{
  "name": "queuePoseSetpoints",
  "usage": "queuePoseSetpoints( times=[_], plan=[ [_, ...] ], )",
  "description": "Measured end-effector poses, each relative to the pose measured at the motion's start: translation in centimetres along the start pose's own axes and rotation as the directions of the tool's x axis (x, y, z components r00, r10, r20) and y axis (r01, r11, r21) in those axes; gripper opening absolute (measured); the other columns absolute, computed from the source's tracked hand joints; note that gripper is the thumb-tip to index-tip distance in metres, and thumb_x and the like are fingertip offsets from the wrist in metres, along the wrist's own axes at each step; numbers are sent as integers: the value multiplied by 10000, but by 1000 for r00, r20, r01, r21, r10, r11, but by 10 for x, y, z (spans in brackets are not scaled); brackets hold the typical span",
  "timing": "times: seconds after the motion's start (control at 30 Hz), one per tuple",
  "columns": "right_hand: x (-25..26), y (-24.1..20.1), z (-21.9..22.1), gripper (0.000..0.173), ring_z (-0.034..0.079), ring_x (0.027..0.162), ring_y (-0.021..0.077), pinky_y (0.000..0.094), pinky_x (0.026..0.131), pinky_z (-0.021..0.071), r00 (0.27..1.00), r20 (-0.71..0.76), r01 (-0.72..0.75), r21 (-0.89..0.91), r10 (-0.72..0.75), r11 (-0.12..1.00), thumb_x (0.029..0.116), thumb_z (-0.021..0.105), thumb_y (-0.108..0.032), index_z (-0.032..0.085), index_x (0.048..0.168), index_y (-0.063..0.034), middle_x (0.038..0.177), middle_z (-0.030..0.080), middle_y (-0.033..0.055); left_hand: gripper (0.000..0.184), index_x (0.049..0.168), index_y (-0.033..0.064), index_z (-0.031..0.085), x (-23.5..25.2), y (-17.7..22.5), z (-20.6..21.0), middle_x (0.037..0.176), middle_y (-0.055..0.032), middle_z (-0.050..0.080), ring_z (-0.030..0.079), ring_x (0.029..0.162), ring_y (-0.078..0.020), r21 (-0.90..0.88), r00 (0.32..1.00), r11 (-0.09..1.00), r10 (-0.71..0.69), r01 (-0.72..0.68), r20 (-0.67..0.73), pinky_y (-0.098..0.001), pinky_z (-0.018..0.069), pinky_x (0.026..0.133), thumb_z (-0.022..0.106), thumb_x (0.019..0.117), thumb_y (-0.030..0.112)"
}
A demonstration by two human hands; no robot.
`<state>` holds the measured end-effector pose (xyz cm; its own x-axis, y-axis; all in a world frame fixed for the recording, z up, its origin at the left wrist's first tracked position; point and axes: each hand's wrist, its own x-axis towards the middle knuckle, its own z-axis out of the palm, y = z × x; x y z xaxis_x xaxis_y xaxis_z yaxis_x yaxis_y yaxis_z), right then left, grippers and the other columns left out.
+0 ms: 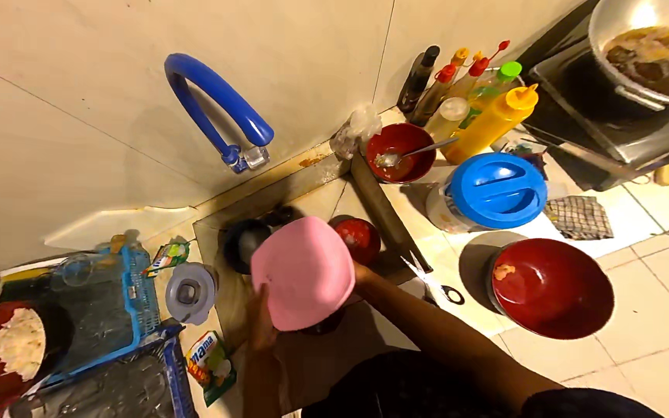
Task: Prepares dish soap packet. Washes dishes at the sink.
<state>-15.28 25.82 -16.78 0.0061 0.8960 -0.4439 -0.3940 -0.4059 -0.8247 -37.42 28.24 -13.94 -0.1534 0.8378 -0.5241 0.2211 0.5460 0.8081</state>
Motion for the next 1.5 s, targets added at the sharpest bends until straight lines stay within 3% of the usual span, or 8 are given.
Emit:
queuePoseSetpoints(
  times=[0.1, 0.23, 0.47, 0.63, 0.8, 1.13, 1.27, 1.5],
  plan=[
    [45, -9, -16, 441, 659, 900, 184, 381, 849, 556, 981, -163, -143, -232, 106, 962, 1058, 561, -378, 615, 1258, 11, 1028, 683, 143, 411, 1363, -71, 517, 2, 13, -39, 1219, -188, 638, 654, 1064, -153, 198, 980, 968, 176, -155, -96, -369, 559, 944, 391, 1111, 229],
    [53, -16, 5, 432, 672, 1106, 331, 560, 1005, 512, 989, -96, 22, -664, -115, 747, 967, 689, -367, 685, 1179, 9, 1132, 708, 202, 452, 1374, -131, 511, -11, 43, -10, 1270, -324, 608, 614, 1194, -349, 483, 976, 853, 216, -197, 17, -506, 476, 1048, 369, 1116, 212],
    [26, 36, 25, 507, 504, 1394, 302, 490, 1193, 371, 917, 298, 399, -723, -266, 564, 965, 654, -394, 656, 1350, -63, 1434, 601, 158, 478, 1346, -160, 516, 18, 5, 39, 1323, -326, 578, 570, 1263, -339, 349, 954, 902, 292, -253, -63, -460, 439, 1105, 302, 1122, 204],
    [34, 9, -14, 410, 589, 1268, 394, 586, 1095, 438, 993, -121, -112, -860, 15, 497, 1021, 591, -295, 649, 1316, -16, 1293, 653, 234, 473, 1402, -125, 486, 40, -17, 66, 1362, -321, 559, 556, 1291, -351, 323, 988, 934, 136, -153, 75, -478, 429, 1112, 327, 1128, 226],
    [22, 8, -42, 473, 617, 1230, 359, 581, 1058, 480, 967, -240, -136, -760, -80, 636, 989, 661, -282, 601, 1398, -53, 1323, 647, 202, 460, 1452, -66, 461, 84, -73, 137, 1378, -289, 572, 571, 1287, -340, 149, 936, 989, -65, 14, 346, -474, 451, 1104, 412, 1118, 246],
    [64, 32, -76, 530, 539, 1329, 424, 617, 1102, 413, 896, -409, -445, -820, 175, 361, 1025, 585, -334, 540, 1429, 6, 1399, 576, 273, 558, 1413, -44, 474, 103, -67, 157, 1187, -257, 625, 664, 927, -311, 506, 857, 856, -334, 102, 392, -459, 551, 841, 425, 1099, 415],
    [71, 25, -68, 532, 537, 1328, 428, 617, 1089, 422, 890, -420, -456, -839, 179, 297, 1029, 572, -339, 525, 1450, -18, 1406, 570, 265, 623, 1393, -39, 519, 112, -64, 125, 1328, -270, 605, 597, 1247, -383, 617, 892, 779, -351, 109, 285, -547, 463, 1061, 487, 1063, 488],
    [68, 26, -62, 495, 572, 1292, 393, 571, 1094, 441, 929, -357, -367, -861, 96, 352, 1025, 593, -303, 558, 1405, 12, 1358, 602, 259, 459, 1283, -39, 574, 155, -100, 117, 966, -159, 665, 626, 717, -190, 71, 861, 858, -509, 509, -16, -333, 536, 664, 524, 1072, 366]
  ],
)
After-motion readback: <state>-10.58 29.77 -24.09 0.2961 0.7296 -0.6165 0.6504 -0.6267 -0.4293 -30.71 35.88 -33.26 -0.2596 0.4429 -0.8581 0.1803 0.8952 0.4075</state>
